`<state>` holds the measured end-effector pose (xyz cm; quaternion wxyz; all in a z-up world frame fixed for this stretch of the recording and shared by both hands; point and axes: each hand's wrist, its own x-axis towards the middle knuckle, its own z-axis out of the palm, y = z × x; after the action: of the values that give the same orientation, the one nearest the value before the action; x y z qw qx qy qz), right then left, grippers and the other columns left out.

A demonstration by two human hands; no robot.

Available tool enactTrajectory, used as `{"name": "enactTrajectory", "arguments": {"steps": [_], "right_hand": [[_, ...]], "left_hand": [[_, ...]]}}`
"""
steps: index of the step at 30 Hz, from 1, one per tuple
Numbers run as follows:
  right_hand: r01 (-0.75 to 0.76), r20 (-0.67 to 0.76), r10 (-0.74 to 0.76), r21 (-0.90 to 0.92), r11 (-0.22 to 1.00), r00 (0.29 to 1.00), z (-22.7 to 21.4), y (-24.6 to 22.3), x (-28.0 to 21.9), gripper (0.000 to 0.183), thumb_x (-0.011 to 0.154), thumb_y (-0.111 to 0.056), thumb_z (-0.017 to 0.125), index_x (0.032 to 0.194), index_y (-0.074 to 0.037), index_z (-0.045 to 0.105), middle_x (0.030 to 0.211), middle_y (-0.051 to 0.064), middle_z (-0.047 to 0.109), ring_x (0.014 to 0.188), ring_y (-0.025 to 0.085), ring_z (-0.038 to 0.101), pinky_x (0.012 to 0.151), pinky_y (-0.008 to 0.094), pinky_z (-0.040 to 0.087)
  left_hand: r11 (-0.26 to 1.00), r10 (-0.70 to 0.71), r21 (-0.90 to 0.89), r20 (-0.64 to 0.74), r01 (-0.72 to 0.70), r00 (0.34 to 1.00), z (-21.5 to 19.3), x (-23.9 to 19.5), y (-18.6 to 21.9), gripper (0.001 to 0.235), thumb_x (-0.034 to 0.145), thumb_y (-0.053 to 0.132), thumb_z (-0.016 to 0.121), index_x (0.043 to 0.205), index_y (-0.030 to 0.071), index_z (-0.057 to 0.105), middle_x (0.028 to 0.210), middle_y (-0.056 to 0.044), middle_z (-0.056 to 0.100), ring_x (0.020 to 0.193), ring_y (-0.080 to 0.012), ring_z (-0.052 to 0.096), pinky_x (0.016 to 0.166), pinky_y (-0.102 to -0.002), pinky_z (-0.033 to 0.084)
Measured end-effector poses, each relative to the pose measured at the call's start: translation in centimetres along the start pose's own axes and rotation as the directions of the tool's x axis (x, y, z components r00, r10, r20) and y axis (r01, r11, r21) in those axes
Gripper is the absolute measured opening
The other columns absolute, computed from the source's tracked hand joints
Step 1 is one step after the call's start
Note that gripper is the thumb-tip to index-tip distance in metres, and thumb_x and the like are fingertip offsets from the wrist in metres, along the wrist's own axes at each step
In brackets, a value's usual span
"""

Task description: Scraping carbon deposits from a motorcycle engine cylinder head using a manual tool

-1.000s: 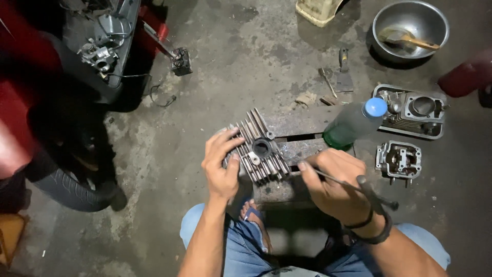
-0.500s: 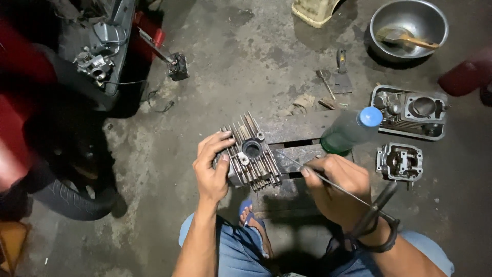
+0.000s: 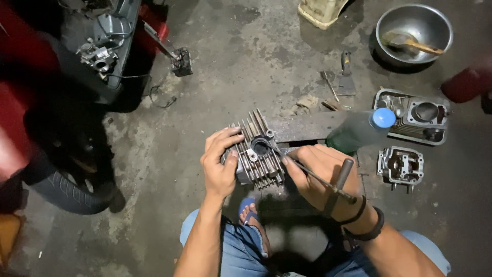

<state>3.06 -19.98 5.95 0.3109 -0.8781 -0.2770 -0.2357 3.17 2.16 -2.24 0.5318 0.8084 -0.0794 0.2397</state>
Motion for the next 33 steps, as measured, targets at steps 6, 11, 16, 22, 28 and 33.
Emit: {"name": "enactTrajectory", "arguments": {"steps": [6, 11, 16, 22, 28, 33], "right_hand": [[-0.029, 0.149, 0.039, -0.065, 0.997, 0.988, 1.1, -0.2, 0.2, 0.024, 0.1, -0.027, 0.065, 0.083, -0.01, 0.064, 0.055, 0.006, 0.056, 0.052, 0.024, 0.063, 0.05, 0.031, 0.053], [-0.099, 0.264, 0.122, -0.098, 0.99, 0.957, 1.2, -0.2, 1.2, 0.026, 0.1, -0.026, 0.063, 0.08, -0.01, 0.063, 0.053, 0.007, 0.056, 0.05, 0.026, 0.061, 0.048, 0.034, 0.052], [0.07, 0.124, -0.05, -0.16, 0.985, 0.991, 1.5, -0.7, 1.7, 0.012, 0.086, -0.009, 0.076, 0.084, -0.01, 0.064, 0.075, 0.0, 0.064, 0.055, 0.019, 0.049, 0.052, 0.032, 0.04], [0.17, 0.167, -0.142, -0.164, 0.972, 0.976, 1.9, -0.1, 1.8, 0.01, 0.085, -0.01, 0.075, 0.086, -0.014, 0.065, 0.075, -0.004, 0.063, 0.061, 0.015, 0.051, 0.058, 0.028, 0.04], [0.234, 0.195, -0.192, -0.222, 0.947, 0.962, 2.5, 0.3, 2.2, 0.009, 0.083, -0.015, 0.068, 0.084, -0.017, 0.06, 0.072, -0.005, 0.055, 0.063, 0.015, 0.05, 0.058, 0.029, 0.041], [0.342, 0.293, -0.267, -0.244, 0.908, 0.918, 2.5, 1.0, 1.5, 0.016, 0.077, -0.016, 0.065, 0.093, -0.021, 0.064, 0.074, -0.005, 0.055, 0.066, 0.016, 0.051, 0.065, 0.03, 0.043]], "left_hand": [[0.999, -0.037, -0.016, -0.005, 0.037, 0.999, -0.3, 0.5, -0.5, 0.029, 0.092, 0.022, 0.057, 0.108, 0.012, 0.078, 0.115, -0.011, 0.076, 0.116, -0.0329, 0.066, 0.107, -0.046, 0.047], [0.998, -0.065, -0.025, 0.016, 0.065, 0.998, -0.4, 0.7, -0.7, 0.029, 0.09, 0.02, 0.057, 0.109, 0.012, 0.077, 0.116, -0.011, 0.076, 0.116, -0.0347, 0.065, 0.106, -0.048, 0.046], [0.996, -0.079, -0.03, 0.081, 0.081, 0.994, -0.9, 1.1, 0.4, 0.029, 0.083, 0.008, 0.056, 0.108, 0.004, 0.071, 0.125, -0.011, 0.071, 0.124, -0.0324, 0.058, 0.11, -0.043, 0.045], [0.996, -0.085, -0.03, 0.077, 0.088, 0.993, -0.9, 1.2, 0.5, 0.032, 0.079, 0.004, 0.056, 0.107, 0.004, 0.071, 0.123, -0.011, 0.072, 0.125, -0.0334, 0.059, 0.11, -0.044, 0.046], [0.997, -0.071, -0.028, 0.081, 0.073, 0.994, -0.9, 1.2, 0.3, 0.033, 0.078, 0.004, 0.056, 0.106, 0.003, 0.072, 0.123, -0.011, 0.072, 0.124, -0.0336, 0.059, 0.11, -0.043, 0.046], [0.996, -0.078, -0.032, 0.083, 0.081, 0.994, -0.9, 0.9, 0.1, 0.037, 0.073, 0.001, 0.056, 0.106, 0.003, 0.072, 0.122, -0.011, 0.072, 0.124, -0.0337, 0.059, 0.11, -0.044, 0.046]]}}
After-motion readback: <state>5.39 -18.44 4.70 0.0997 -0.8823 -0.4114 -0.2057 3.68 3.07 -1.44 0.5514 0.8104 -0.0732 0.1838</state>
